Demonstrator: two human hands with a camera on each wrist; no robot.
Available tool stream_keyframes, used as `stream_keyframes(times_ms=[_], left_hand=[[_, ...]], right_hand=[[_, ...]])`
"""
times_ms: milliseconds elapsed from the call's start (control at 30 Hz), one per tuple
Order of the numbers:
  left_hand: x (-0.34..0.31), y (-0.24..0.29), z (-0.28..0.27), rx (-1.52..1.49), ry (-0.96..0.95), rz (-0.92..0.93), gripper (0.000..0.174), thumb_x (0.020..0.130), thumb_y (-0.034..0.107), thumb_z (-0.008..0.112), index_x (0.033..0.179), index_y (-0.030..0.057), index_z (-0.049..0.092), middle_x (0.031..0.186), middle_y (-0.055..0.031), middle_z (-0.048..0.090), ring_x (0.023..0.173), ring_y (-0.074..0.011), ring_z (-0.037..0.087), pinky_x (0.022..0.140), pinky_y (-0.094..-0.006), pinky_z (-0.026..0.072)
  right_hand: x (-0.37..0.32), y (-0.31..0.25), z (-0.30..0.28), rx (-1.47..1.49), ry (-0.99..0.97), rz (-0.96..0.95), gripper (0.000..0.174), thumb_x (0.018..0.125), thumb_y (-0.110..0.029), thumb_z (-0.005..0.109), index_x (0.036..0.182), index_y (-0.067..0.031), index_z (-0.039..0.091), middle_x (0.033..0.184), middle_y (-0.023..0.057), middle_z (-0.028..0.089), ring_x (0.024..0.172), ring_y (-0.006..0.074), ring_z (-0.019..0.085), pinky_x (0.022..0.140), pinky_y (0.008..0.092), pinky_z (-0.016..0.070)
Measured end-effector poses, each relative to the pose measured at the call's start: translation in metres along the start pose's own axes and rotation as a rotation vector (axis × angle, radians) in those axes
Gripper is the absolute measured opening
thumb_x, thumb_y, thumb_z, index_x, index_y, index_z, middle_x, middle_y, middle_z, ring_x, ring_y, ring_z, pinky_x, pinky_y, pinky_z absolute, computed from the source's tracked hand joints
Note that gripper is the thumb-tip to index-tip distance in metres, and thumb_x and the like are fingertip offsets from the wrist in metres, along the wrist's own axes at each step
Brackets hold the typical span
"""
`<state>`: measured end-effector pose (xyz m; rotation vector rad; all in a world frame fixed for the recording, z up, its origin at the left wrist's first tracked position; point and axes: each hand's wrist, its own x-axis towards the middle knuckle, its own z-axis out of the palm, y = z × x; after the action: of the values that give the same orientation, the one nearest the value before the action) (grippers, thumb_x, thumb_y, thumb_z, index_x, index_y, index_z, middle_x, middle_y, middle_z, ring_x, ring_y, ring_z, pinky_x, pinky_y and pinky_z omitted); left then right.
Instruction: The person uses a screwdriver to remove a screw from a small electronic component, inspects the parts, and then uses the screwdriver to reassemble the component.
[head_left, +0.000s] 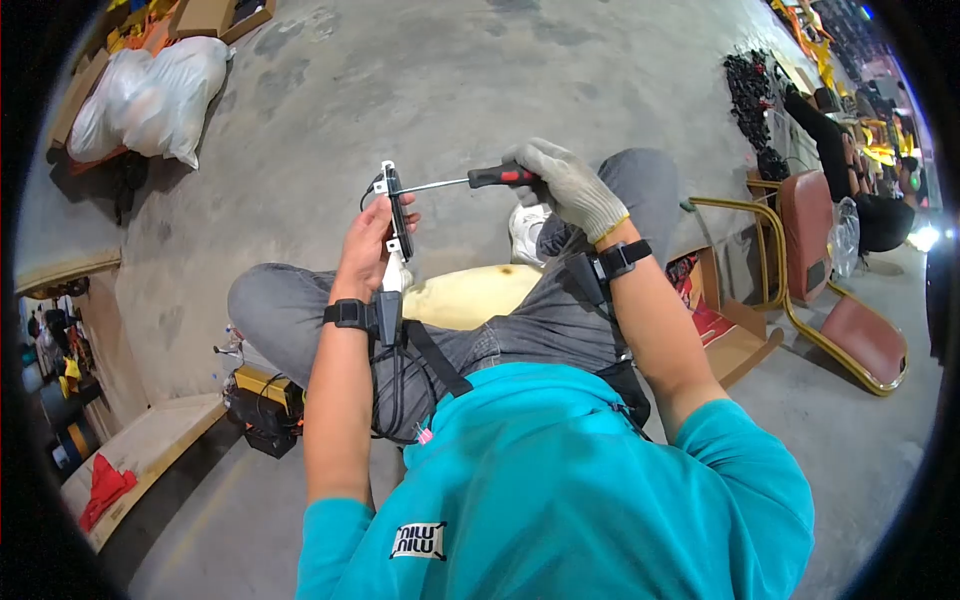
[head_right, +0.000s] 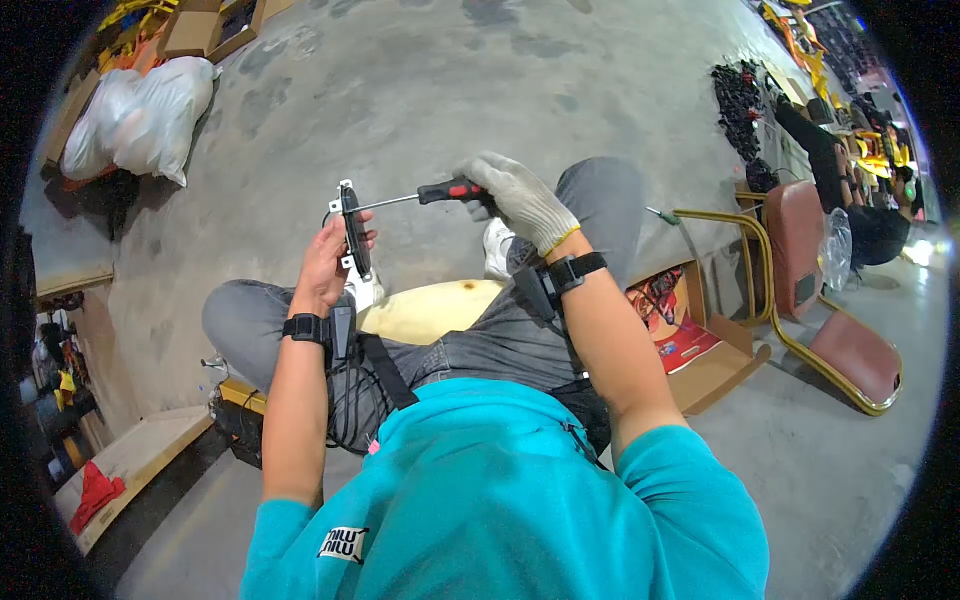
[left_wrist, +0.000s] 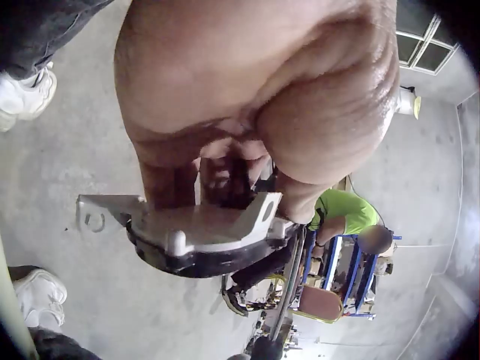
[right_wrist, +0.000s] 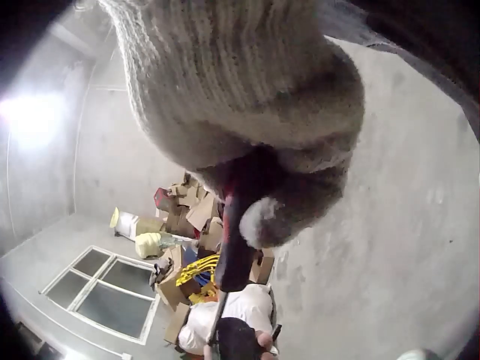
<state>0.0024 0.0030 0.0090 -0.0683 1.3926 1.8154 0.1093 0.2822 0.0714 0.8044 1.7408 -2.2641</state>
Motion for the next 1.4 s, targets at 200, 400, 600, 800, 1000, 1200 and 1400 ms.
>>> stream_keyframes(times_ms=[200, 400, 600, 800, 1000, 1200, 1400], left_hand=[[0.008, -0.010, -0.010, -0.017, -0.035, 0.027, 0.040, 0.102, 0.036, 0.051, 0.120, 0.0013, 0.061, 0.115, -0.0057, 0.066, 0.095, -0.0165, 0.065, 0.083, -0.0286, 0.0538], [0.004, -0.007, -0.005, -0.033, -0.024, 0.040, 0.042, 0.102, 0.039, 0.050, 0.121, 0.0031, 0.063, 0.108, -0.0064, 0.068, 0.094, -0.0164, 0.065, 0.082, -0.0282, 0.0532], [0.004, -0.005, -0.004, 0.004, -0.037, 0.010, 0.043, 0.101, 0.040, 0.050, 0.120, 0.0041, 0.064, 0.109, -0.0052, 0.068, 0.096, -0.0156, 0.065, 0.083, -0.0275, 0.0531], [0.005, -0.003, -0.004, -0.002, -0.049, 0.022, 0.045, 0.101, 0.042, 0.050, 0.120, 0.0044, 0.064, 0.105, -0.0049, 0.068, 0.095, -0.0150, 0.065, 0.083, -0.0274, 0.0532], [0.005, -0.003, -0.006, 0.001, -0.056, 0.034, 0.046, 0.101, 0.043, 0.050, 0.121, 0.0041, 0.064, 0.104, -0.0050, 0.068, 0.094, -0.0149, 0.065, 0.084, -0.0273, 0.0531], [0.003, 0.000, -0.003, 0.013, -0.043, 0.037, 0.046, 0.101, 0.043, 0.049, 0.121, 0.0035, 0.063, 0.104, -0.0072, 0.069, 0.091, -0.0142, 0.065, 0.082, -0.0265, 0.0527], [0.003, -0.001, -0.003, 0.035, -0.049, 0.025, 0.045, 0.102, 0.042, 0.047, 0.121, 0.0042, 0.063, 0.105, -0.0081, 0.069, 0.088, -0.0140, 0.065, 0.081, -0.0268, 0.0527]], right_hand=[[-0.012, -0.011, 0.014, -0.043, 0.053, -0.079, 0.030, 0.096, -0.028, 0.054, 0.106, -0.0010, 0.064, 0.086, 0.0047, 0.062, 0.074, 0.0069, 0.058, 0.063, 0.0208, 0.0460], [-0.004, -0.004, 0.009, 0.070, 0.018, -0.054, 0.026, 0.094, -0.019, 0.053, 0.108, 0.0000, 0.063, 0.086, 0.0041, 0.060, 0.065, 0.0072, 0.056, 0.057, 0.0205, 0.0468], [-0.001, -0.001, 0.007, -0.023, -0.003, -0.041, 0.025, 0.096, -0.021, 0.057, 0.112, -0.0016, 0.060, 0.098, 0.0062, 0.061, 0.078, 0.0101, 0.059, 0.065, 0.0208, 0.0507], [0.005, 0.006, -0.001, 0.090, -0.026, -0.084, 0.027, 0.096, -0.021, 0.057, 0.115, -0.0013, 0.058, 0.099, 0.0074, 0.062, 0.078, 0.0122, 0.061, 0.069, 0.0241, 0.0540], [-0.001, -0.003, 0.002, 0.088, -0.040, 0.013, 0.023, 0.095, -0.015, 0.057, 0.113, -0.0002, 0.059, 0.102, 0.0096, 0.061, 0.084, 0.0132, 0.062, 0.073, 0.0254, 0.0564], [0.002, 0.003, 0.005, 0.088, 0.020, -0.151, 0.029, 0.093, -0.023, 0.060, 0.113, -0.0009, 0.060, 0.092, 0.0072, 0.062, 0.072, 0.0138, 0.062, 0.067, 0.0269, 0.0547], [0.002, -0.004, 0.006, -0.020, 0.012, 0.156, 0.037, 0.096, -0.030, 0.057, 0.116, 0.0016, 0.058, 0.090, 0.0075, 0.061, 0.068, 0.0115, 0.061, 0.067, 0.0253, 0.0553]])
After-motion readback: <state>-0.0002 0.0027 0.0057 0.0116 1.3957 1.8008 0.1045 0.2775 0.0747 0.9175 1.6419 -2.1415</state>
